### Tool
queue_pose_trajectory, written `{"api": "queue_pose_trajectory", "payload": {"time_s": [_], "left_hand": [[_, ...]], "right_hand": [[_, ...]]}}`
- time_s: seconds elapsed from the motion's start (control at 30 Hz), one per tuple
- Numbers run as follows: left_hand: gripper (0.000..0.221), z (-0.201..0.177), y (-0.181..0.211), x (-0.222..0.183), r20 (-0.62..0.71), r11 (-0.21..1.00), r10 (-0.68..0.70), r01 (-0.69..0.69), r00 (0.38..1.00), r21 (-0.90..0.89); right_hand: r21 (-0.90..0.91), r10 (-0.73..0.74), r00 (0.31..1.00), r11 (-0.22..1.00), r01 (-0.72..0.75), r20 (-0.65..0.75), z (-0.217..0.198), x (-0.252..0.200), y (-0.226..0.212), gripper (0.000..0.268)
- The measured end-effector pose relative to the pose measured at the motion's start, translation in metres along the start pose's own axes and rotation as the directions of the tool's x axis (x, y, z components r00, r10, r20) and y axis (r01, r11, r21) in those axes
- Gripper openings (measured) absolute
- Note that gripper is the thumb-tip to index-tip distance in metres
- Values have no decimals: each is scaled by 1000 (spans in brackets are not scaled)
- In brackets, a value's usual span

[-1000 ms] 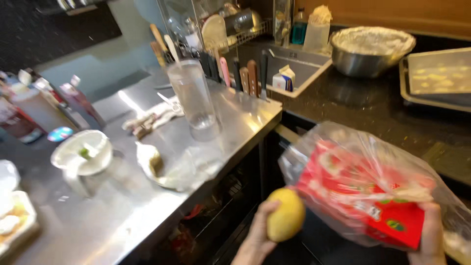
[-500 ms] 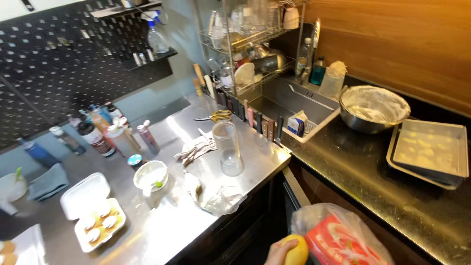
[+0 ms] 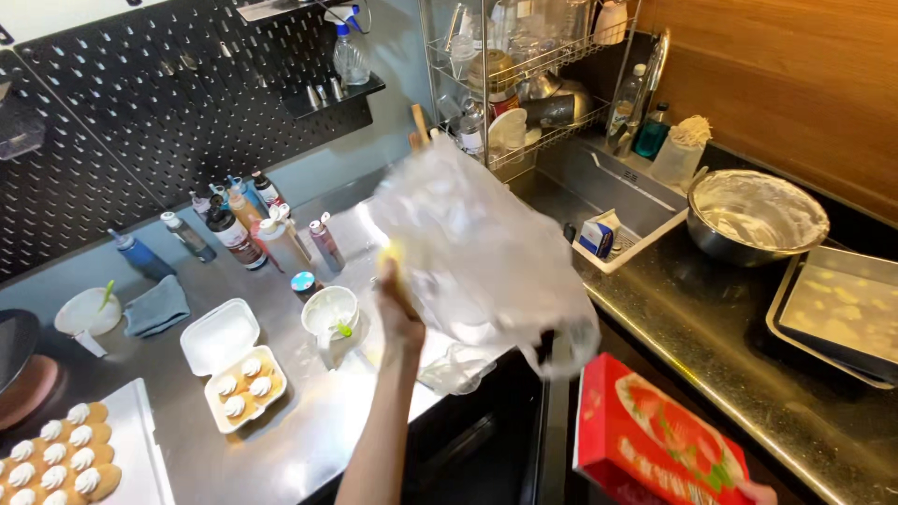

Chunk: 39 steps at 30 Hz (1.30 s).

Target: The person transfers cakes from a tray into a container by hand, pipes white cream onto each one using a piping bag, and then retrieves a mango and a bag of strawberries from a refrigerator.

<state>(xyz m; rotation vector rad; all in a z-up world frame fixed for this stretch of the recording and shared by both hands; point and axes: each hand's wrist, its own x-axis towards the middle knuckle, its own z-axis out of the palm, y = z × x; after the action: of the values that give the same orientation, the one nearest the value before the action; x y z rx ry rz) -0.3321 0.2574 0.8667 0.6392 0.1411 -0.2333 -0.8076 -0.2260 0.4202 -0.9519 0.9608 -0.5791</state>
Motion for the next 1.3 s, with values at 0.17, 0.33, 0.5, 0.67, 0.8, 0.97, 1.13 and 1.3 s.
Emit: {"api": "queue_pose_trajectory", "payload": {"time_s": [0.17,0.33,0.5,0.67,0.8,0.97,1.13,1.3], "left_hand": [[43,69,98,31,75,886,427,-401,901,-231],[56,94,96,75,-34,957,250,-252,968,-140],[45,48,69,216,-104,996,49,-57,993,-75],[39,-1,44,285,-134,964,-219,193,967,-182],[49,9,32,240,265,825,-501,547,824,-141],[65,39,-12,151,540,415,-783,906,309,83],[71,63,-75,47,499,-256,-812,953,-302,160],[51,74,-150,43,160,-64,-983,982,-93,178]], "right_hand": [[195,103,994,975,-107,32,331,-169,-153,53],[45,25,996,999,-28,83,480,-132,-118,56],[-51,212,973,977,-208,90,530,-89,-90,60],[-978,244,969,186,-92,-45,568,-97,-143,81],[-569,195,979,813,-124,66,632,-155,-234,54],[245,141,796,907,-342,589,654,-147,-256,101],[132,-46,872,991,-21,487,584,-150,-277,71],[-357,-391,913,841,407,119,461,-205,-284,31]]}}
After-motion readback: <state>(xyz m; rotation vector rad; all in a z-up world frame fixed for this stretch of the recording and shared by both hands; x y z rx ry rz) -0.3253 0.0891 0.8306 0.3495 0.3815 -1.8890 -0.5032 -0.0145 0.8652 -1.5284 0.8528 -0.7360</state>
